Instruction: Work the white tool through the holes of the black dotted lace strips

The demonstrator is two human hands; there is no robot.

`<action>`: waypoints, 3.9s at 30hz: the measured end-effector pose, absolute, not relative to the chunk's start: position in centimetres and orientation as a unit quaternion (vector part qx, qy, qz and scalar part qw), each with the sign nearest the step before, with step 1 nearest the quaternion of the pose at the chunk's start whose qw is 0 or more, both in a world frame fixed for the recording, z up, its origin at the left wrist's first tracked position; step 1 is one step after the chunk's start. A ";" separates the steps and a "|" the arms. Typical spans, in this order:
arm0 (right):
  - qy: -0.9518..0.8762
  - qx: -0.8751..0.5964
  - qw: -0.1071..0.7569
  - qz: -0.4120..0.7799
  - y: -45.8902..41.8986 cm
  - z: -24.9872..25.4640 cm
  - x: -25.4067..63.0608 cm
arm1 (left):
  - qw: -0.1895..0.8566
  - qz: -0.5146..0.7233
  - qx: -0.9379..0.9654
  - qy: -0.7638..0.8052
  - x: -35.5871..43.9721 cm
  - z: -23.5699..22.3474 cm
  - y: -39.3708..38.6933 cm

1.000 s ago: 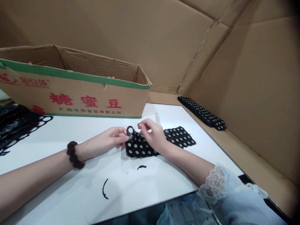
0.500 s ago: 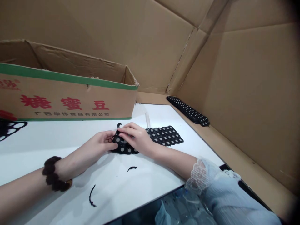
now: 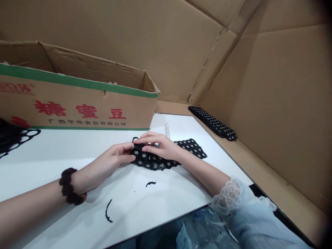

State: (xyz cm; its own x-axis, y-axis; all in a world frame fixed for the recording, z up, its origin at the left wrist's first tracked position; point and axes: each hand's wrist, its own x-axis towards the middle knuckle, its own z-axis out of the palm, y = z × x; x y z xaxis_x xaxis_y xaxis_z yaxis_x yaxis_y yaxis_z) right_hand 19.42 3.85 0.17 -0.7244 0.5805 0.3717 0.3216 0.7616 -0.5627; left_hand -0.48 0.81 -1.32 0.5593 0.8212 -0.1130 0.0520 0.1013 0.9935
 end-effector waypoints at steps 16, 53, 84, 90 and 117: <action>-0.884 -0.287 0.303 0.212 2.9 -0.7 18.6 | 0.634 0.318 0.615 0.345 -0.4 -1.6 0.7; -0.884 -0.333 0.328 -0.015 2.2 -2.3 17.3 | 0.642 0.347 0.582 0.359 0.2 -1.3 0.5; -0.530 -0.475 0.581 0.395 5.3 -1.5 17.7 | 0.424 0.289 0.734 0.444 0.8 -2.0 0.3; -0.616 -0.464 0.573 0.277 6.1 -0.7 20.3 | 0.494 0.263 0.735 0.383 0.3 -2.1 -0.3; -0.844 -0.369 0.352 0.164 1.6 -2.9 16.6 | 0.482 0.352 0.684 0.419 0.5 -2.3 0.8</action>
State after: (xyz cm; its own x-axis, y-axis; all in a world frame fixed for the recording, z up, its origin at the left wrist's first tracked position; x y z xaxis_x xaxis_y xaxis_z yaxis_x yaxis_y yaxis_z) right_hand 16.60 1.61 -2.93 -0.4795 0.7385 0.4740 0.5078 0.6740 -0.5365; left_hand 0.49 0.85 -2.26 0.4009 0.9128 0.0779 0.2332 -0.1839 0.9549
